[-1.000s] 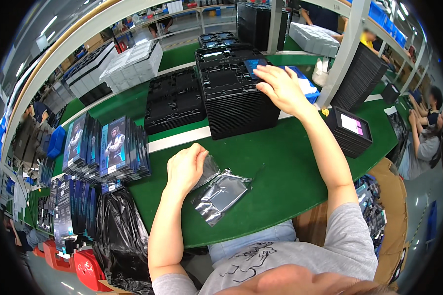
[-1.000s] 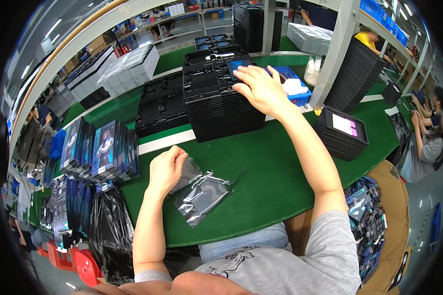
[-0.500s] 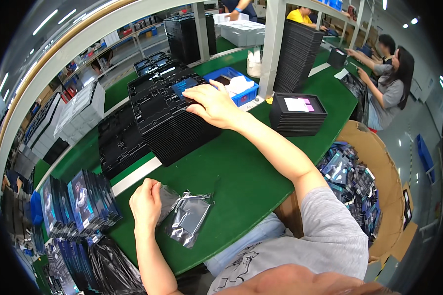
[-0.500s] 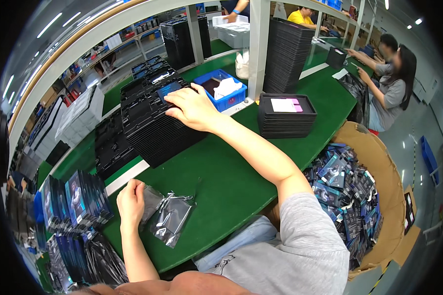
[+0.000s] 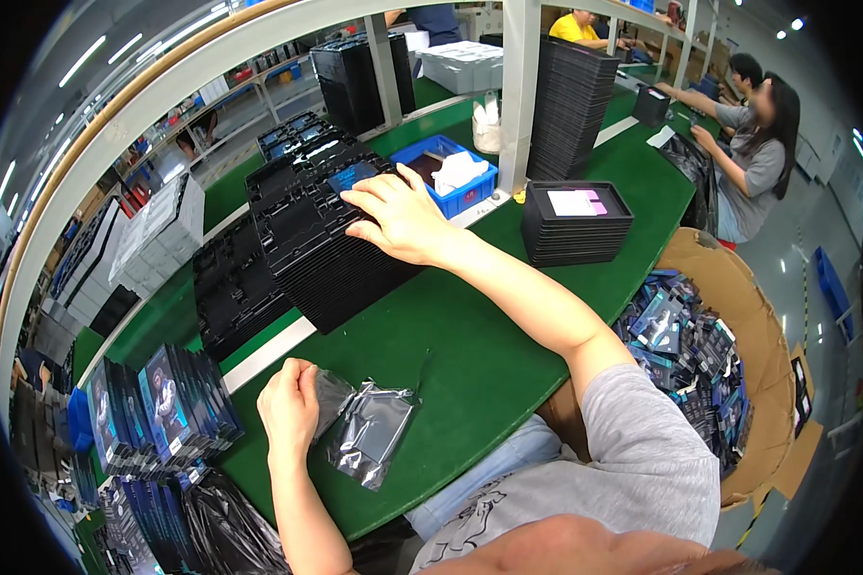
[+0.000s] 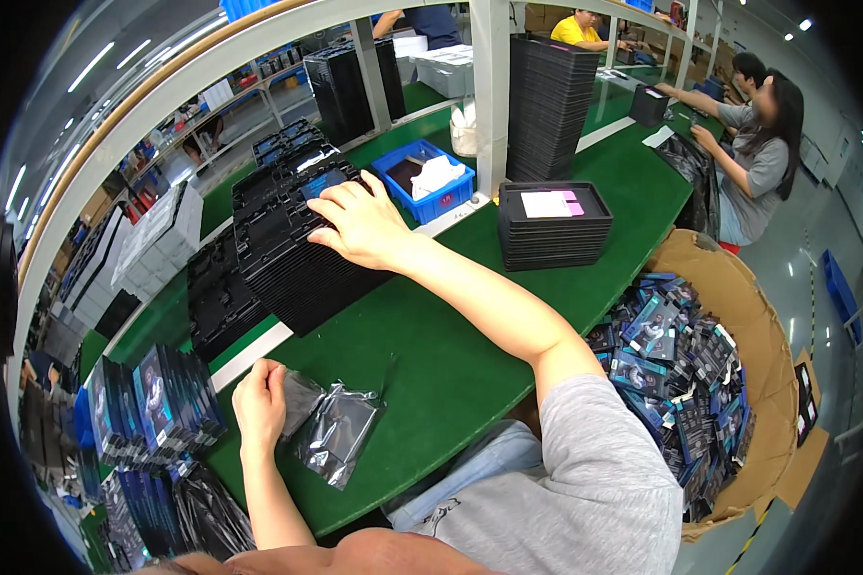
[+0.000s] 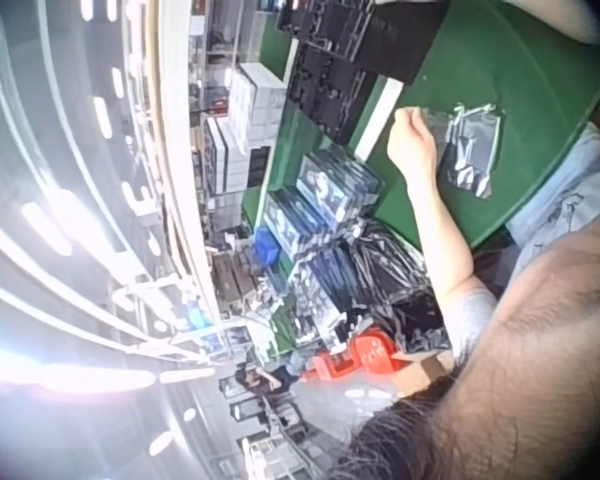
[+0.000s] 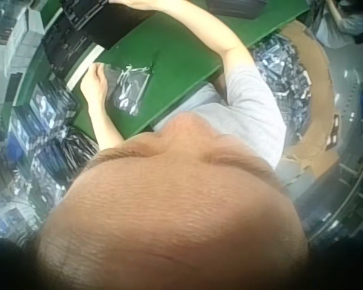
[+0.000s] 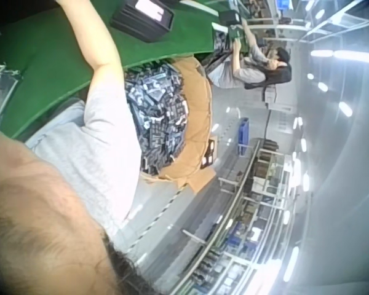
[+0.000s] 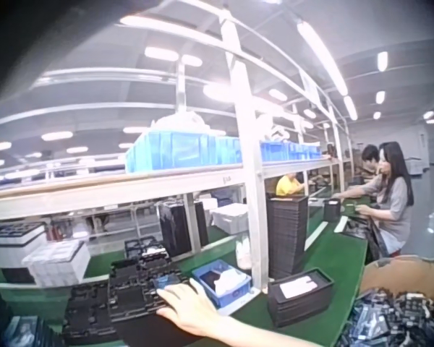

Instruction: The person packs electronic components into black plastic cases. They open a silver anti-static bag, remove a component, place it into a case, and then place the case into a stack. The person repeats this process for multiple units.

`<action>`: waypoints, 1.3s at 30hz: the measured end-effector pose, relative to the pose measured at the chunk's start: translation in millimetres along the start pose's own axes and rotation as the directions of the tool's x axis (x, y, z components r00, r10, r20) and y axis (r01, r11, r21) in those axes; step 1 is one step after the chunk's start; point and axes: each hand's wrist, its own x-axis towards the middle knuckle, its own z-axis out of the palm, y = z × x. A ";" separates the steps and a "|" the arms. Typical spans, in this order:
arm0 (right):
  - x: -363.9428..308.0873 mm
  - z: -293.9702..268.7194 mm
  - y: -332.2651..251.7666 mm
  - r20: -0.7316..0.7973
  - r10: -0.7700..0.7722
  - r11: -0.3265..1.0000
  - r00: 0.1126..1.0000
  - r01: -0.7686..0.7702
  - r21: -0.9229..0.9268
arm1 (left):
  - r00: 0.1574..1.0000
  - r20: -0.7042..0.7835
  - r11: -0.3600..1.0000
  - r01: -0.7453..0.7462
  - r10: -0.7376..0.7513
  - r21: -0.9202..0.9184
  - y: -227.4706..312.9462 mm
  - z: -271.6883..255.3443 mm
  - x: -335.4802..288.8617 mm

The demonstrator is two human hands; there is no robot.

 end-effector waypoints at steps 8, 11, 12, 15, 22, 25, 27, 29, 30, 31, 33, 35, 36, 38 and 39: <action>-86.7 7.0 -66.4 0.100 -0.447 0.796 0.889 0.344 0.498 | 0.981 -0.175 0.975 0.112 -0.078 0.193 -12.0 3.9 -0.4; -110.5 12.2 -95.1 0.240 -0.697 0.595 0.676 0.358 0.719 | 0.959 -0.258 0.979 0.155 -0.117 0.135 -22.5 3.6 0.9; -114.5 12.0 -101.7 0.189 -0.712 0.543 0.676 0.360 0.759 | 0.951 -0.269 0.973 0.191 -0.150 0.133 -22.1 3.3 1.6; -122.8 12.5 -113.6 0.229 -0.768 0.505 0.598 0.346 0.790 | 0.936 -0.327 0.978 0.176 -0.132 0.110 -16.1 -1.2 2.3; -119.2 23.4 -99.9 0.317 -0.661 0.619 0.681 0.256 0.742 | 0.966 -0.256 0.999 0.041 -0.038 0.006 -4.7 5.3 0.6; -119.1 30.5 -93.7 0.243 -0.599 0.640 0.763 0.273 0.718 | 0.994 -0.108 0.998 -0.004 -0.003 -0.060 17.5 7.0 -4.2; -118.4 32.6 -89.3 0.258 -0.561 0.671 0.786 0.250 0.698 | 1.000 -0.011 0.998 -0.017 0.016 -0.065 25.1 8.2 -8.6; -113.6 24.9 -89.1 0.221 -0.469 0.759 0.855 0.262 0.596 | 0.997 0.065 0.988 -0.037 0.047 -0.148 29.0 6.6 -11.0; -112.6 26.6 -86.3 0.180 -0.434 0.770 0.883 0.259 0.583 | 0.991 0.127 0.988 -0.027 0.047 -0.152 30.5 4.0 -11.2; -111.3 27.3 -84.1 0.139 -0.399 0.780 0.906 0.256 0.570 | 0.989 0.103 0.989 -0.099 0.111 -0.111 31.7 3.8 -11.3; -109.8 25.1 -81.7 0.158 -0.336 0.809 0.929 0.199 0.553 | 0.969 0.062 0.971 -0.238 0.239 -0.023 35.6 4.2 -11.3; -107.8 22.1 -81.6 0.150 -0.294 0.820 0.944 0.168 0.548 | 0.963 0.083 0.963 -0.263 0.258 0.060 41.2 4.5 -10.6; -106.9 20.8 -82.1 0.134 -0.284 0.816 0.950 0.166 0.554 | 0.961 0.090 0.958 -0.270 0.262 0.098 37.8 8.8 -11.1; -105.7 19.2 -83.6 0.140 -0.270 0.803 0.953 0.143 0.578 | 0.969 0.076 0.960 -0.245 0.236 0.133 35.6 11.4 -12.1; -105.1 17.9 -84.1 0.164 -0.268 0.796 0.949 0.123 0.593 | 0.969 0.043 0.954 -0.245 0.241 0.174 31.0 12.3 -12.2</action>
